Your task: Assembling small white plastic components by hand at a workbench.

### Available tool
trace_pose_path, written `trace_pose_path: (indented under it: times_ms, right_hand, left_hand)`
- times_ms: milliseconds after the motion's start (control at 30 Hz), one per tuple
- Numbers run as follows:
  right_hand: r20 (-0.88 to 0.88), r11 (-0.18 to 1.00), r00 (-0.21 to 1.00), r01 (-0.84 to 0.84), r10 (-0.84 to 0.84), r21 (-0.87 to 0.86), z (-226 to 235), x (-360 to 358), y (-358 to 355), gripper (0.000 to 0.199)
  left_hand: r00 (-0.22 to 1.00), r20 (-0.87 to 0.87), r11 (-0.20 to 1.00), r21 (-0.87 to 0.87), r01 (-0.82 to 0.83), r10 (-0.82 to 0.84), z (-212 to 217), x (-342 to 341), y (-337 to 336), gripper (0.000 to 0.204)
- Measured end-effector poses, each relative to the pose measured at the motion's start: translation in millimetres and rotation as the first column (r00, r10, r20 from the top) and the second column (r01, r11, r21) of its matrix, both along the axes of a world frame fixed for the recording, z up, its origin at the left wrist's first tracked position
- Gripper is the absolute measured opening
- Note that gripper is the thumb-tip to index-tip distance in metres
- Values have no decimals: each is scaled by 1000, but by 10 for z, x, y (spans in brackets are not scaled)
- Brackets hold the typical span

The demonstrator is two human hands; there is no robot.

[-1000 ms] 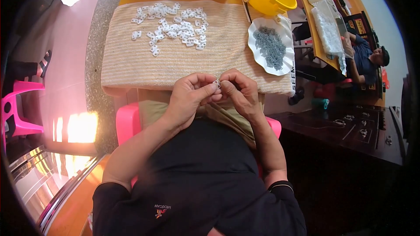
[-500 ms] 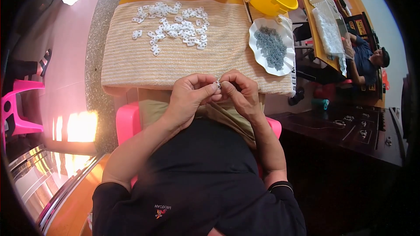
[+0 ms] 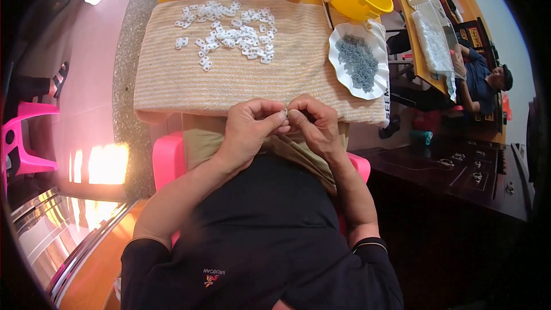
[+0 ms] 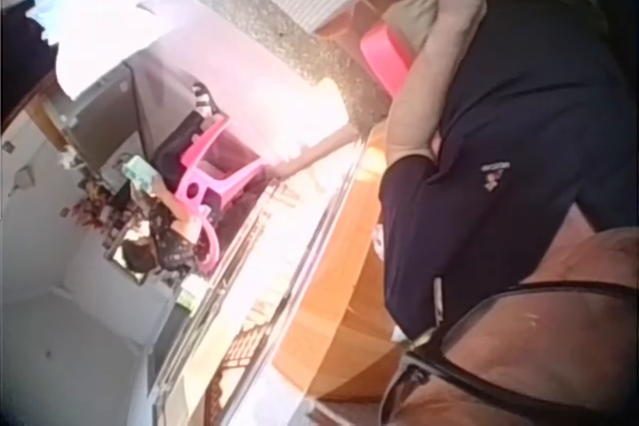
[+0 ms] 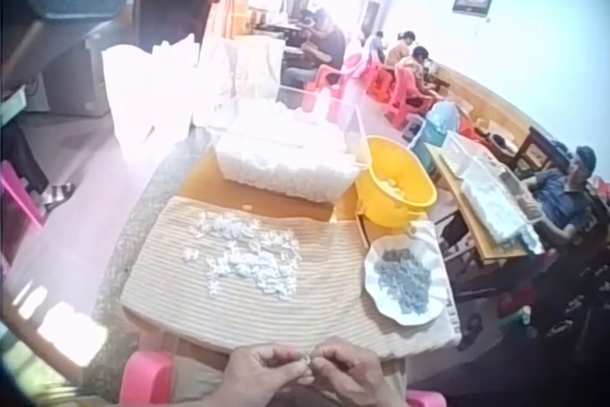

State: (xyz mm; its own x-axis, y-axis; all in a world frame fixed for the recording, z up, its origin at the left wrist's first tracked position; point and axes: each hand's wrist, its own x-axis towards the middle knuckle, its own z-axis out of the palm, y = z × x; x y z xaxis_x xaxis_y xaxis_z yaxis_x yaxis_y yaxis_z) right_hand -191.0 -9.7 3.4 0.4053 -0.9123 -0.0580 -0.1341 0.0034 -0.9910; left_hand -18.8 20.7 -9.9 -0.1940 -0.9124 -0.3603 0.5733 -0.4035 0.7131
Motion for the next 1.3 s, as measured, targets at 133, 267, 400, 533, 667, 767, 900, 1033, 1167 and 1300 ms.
trace_pose_path:
  times_ms: [133, 267, 400, 533, 667, 767, 900, 1033, 1167, 1300]
  right_hand:
    - [39, 998, 999, -21, 18, 60, 28, -20, -16, 8]
    - [89, 990, 996, -13, 1, 137, 80, -25, -36, 11]
    - [78, 994, 996, -53, 46, 97, 49, -68, -73, 11]
    - [88, 993, 995, -46, 36, 111, 16, -81, -73, 11]
    - [6, 989, 1000, -8, 8, 145, 126, -28, -52, 9]
    - [-50, 992, 999, -7, 13, 123, 208, 4, -21, 10]
    - [-69, 993, 998, 1, 8, 118, 238, 27, 12, 11]
    - [-125, 999, 992, -20, 26, 45, 220, 32, 14, 12]
    - [-145, 1000, 989, -22, 23, 6, 207, 51, 31, 12]
    - [-139, 1000, 990, -11, 11, -2, 234, 79, 29, 13]
  left_hand:
    - [1000, 9, 1000, -30, -8, 8, 9, -5, 2, 16]
    - [1000, -8, 1000, -16, -2, 2, 20, -4, -23, 16]
    - [1000, -31, 1000, 10, 2, -1, 49, 7, -28, 15]
    - [999, -49, 1000, 24, 12, -11, 55, 12, -30, 15]
    - [998, -60, 1000, 18, 13, -11, 40, 16, -27, 14]
    - [998, -54, 1000, 14, 18, -17, 39, 16, -21, 14]
    - [999, -52, 1000, 10, 1, -1, 38, 9, -9, 14]
    - [999, -35, 1000, -21, -21, 21, 28, -3, 7, 15]
    - [1000, -11, 999, -43, -26, 26, 33, -3, 19, 15]
    - [999, 9, 998, -59, -32, 33, 15, -2, 24, 15]
